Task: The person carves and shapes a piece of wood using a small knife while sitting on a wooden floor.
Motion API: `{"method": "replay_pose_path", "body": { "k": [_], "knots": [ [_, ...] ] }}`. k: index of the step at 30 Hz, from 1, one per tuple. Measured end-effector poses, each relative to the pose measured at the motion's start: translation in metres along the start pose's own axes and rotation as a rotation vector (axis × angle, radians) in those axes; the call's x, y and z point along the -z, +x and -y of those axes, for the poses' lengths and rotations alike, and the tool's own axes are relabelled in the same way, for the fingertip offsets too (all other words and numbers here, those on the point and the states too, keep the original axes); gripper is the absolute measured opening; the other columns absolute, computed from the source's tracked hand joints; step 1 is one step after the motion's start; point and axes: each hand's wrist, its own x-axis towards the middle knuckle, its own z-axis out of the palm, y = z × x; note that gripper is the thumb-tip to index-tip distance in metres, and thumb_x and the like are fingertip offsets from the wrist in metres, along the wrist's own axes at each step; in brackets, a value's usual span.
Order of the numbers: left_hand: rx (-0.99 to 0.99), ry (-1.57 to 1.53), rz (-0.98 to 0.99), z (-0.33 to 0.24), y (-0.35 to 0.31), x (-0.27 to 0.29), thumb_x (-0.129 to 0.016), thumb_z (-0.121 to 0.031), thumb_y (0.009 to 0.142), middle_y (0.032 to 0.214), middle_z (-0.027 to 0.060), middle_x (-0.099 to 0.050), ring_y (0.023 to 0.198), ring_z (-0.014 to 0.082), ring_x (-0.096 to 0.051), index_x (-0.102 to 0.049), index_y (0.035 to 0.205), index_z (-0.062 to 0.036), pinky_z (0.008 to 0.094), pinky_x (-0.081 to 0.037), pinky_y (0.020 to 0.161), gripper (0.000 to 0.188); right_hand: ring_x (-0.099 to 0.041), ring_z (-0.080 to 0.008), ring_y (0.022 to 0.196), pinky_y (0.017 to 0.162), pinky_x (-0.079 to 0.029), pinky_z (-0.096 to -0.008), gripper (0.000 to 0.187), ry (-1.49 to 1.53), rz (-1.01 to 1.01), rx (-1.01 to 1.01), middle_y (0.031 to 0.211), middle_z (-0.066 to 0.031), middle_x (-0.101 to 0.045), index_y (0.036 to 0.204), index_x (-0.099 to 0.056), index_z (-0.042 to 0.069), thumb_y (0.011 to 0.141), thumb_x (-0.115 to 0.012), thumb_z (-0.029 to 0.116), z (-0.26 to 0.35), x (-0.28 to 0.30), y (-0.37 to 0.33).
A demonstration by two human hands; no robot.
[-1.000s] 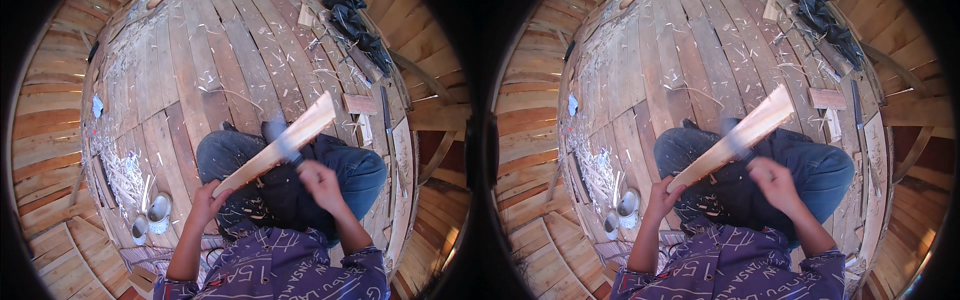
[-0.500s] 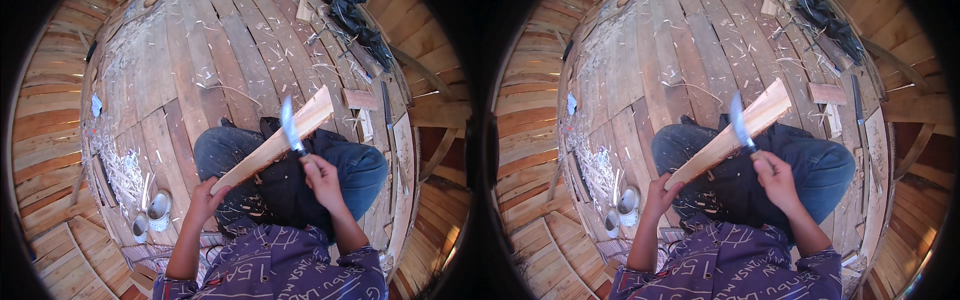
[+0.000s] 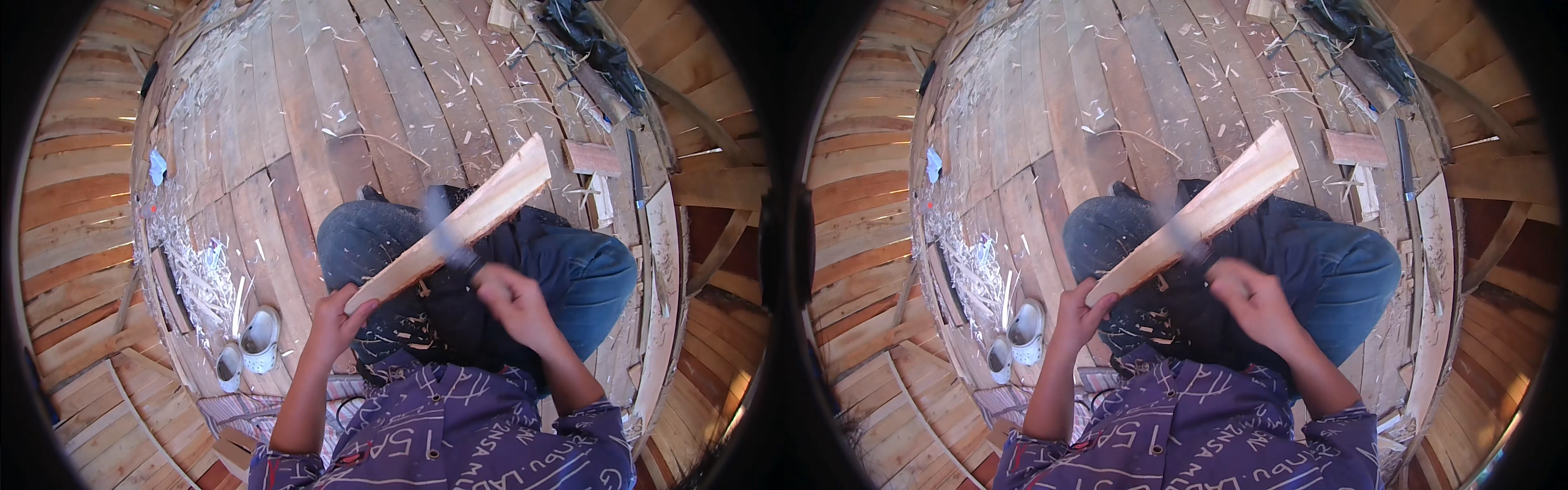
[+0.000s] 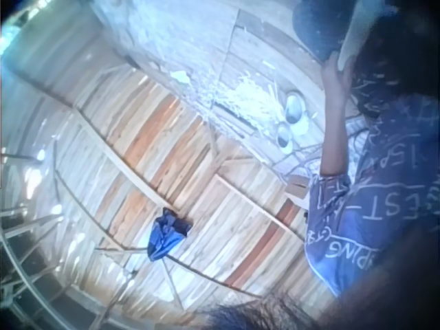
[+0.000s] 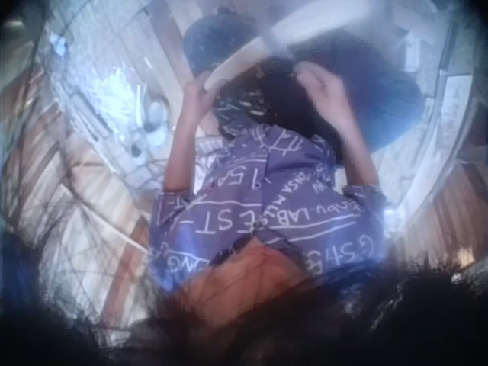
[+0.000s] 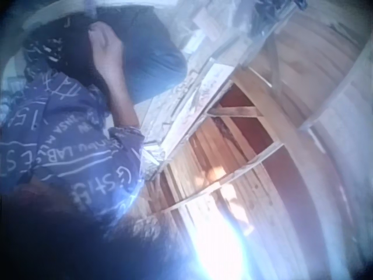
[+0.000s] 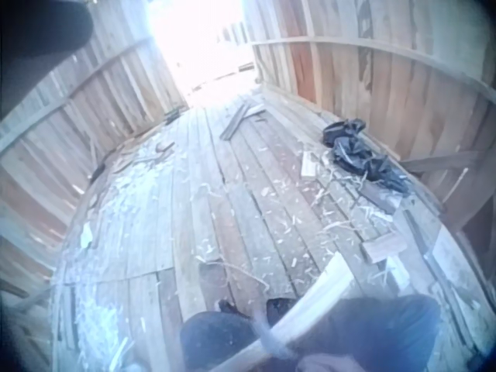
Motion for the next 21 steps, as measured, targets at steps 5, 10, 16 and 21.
{"method": "replay_pose_path", "body": {
  "k": [5, 10, 16, 21],
  "knots": [
    [0.013, -0.019, 0.010, -0.003, 0.001, 0.002, -0.070, -0.016, 0.090, 0.066, 0.0037, -0.063, 0.055, 0.0083, -0.060, -0.060, 0.084, 0.0010, 0.0230, -0.045, 0.050, 0.021, -0.056, -0.0069, 0.070, 0.064, -0.047, -0.0229, 0.025, 0.215, -0.005, -0.252, 0.088, -0.0005, -0.066, 0.113, -0.064, -0.001, 0.094, -0.063, 0.015, 0.005, 0.002, 0.000],
    [0.025, -0.014, -0.014, -0.003, 0.001, -0.001, -0.073, -0.018, 0.088, 0.064, 0.0092, -0.059, 0.056, 0.0147, -0.064, -0.060, 0.082, 0.0007, 0.0284, -0.046, 0.050, 0.024, -0.046, -0.0018, 0.061, 0.055, -0.039, -0.0191, 0.020, -0.020, 0.023, -0.100, 0.080, 0.0018, -0.061, 0.110, -0.066, 0.001, 0.096, -0.060, 0.014, 0.002, -0.002, -0.007],
    [0.019, -0.021, -0.016, -0.002, -0.002, -0.003, -0.072, -0.019, 0.088, 0.064, 0.0102, -0.059, 0.054, 0.0149, -0.062, -0.059, 0.082, 0.0010, 0.0281, -0.045, 0.049, 0.025, -0.048, -0.0027, 0.061, 0.055, -0.040, -0.0194, 0.022, -0.014, -0.228, -0.093, 0.077, 0.0006, -0.061, 0.110, -0.066, 0.000, 0.095, -0.062, 0.015, -0.002, 0.016, 0.010],
    [0.022, -0.039, -0.012, 0.001, 0.000, -0.003, -0.072, -0.017, 0.089, 0.066, 0.0081, -0.060, 0.055, 0.0123, -0.061, -0.060, 0.084, 0.0014, 0.0263, -0.045, 0.049, 0.022, -0.048, -0.0028, 0.061, 0.055, -0.040, -0.0205, 0.028, 0.043, -0.174, -0.126, 0.073, 0.0027, -0.057, 0.116, -0.062, 0.000, 0.094, -0.064, 0.016, -0.003, 0.031, 0.010]
  ]
}}
